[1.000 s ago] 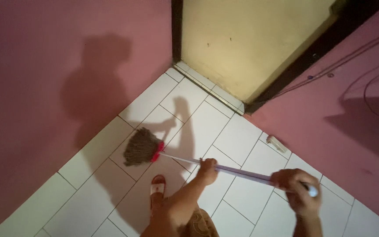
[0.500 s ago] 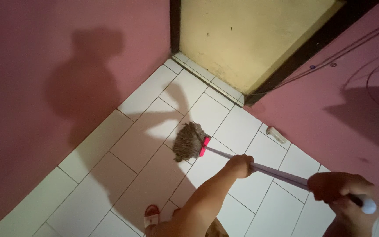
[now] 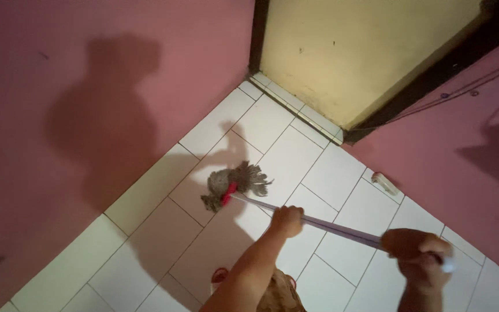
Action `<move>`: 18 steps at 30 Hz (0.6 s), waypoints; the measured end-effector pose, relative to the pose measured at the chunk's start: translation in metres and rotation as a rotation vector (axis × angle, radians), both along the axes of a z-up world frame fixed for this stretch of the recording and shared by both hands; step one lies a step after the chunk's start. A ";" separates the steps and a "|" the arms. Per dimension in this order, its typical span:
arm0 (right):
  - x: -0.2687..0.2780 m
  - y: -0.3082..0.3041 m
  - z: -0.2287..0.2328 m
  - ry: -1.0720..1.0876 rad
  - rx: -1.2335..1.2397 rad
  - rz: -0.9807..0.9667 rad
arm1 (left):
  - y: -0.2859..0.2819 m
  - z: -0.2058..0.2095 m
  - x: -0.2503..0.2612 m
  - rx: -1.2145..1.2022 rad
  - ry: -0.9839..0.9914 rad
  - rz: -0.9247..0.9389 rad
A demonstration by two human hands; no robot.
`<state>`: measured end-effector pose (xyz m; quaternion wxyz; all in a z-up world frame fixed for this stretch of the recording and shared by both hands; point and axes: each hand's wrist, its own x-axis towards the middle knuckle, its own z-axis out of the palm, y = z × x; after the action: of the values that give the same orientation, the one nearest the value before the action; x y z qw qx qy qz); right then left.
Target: Mop the tiled floor using a wet mop
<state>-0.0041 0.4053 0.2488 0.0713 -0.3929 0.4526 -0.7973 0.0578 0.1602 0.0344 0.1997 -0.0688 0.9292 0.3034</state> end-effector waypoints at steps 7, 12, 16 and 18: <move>0.087 -0.116 -0.014 0.001 0.117 -0.055 | -0.117 -0.036 0.066 -0.012 -0.056 0.178; 0.136 -0.191 -0.017 -0.035 0.170 0.108 | -0.185 -0.078 0.114 -0.023 -0.236 0.495; 0.152 -0.240 -0.020 -0.081 0.060 0.223 | -0.224 -0.085 0.165 -0.088 -0.131 0.585; 0.156 -0.255 -0.017 -0.064 0.105 0.308 | -0.239 -0.049 0.187 -0.054 -0.221 0.597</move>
<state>0.1517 0.1506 0.2318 0.2275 -0.4276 0.4254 -0.7645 0.2449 -0.0784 -0.0145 0.1995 -0.3761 0.8483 0.3148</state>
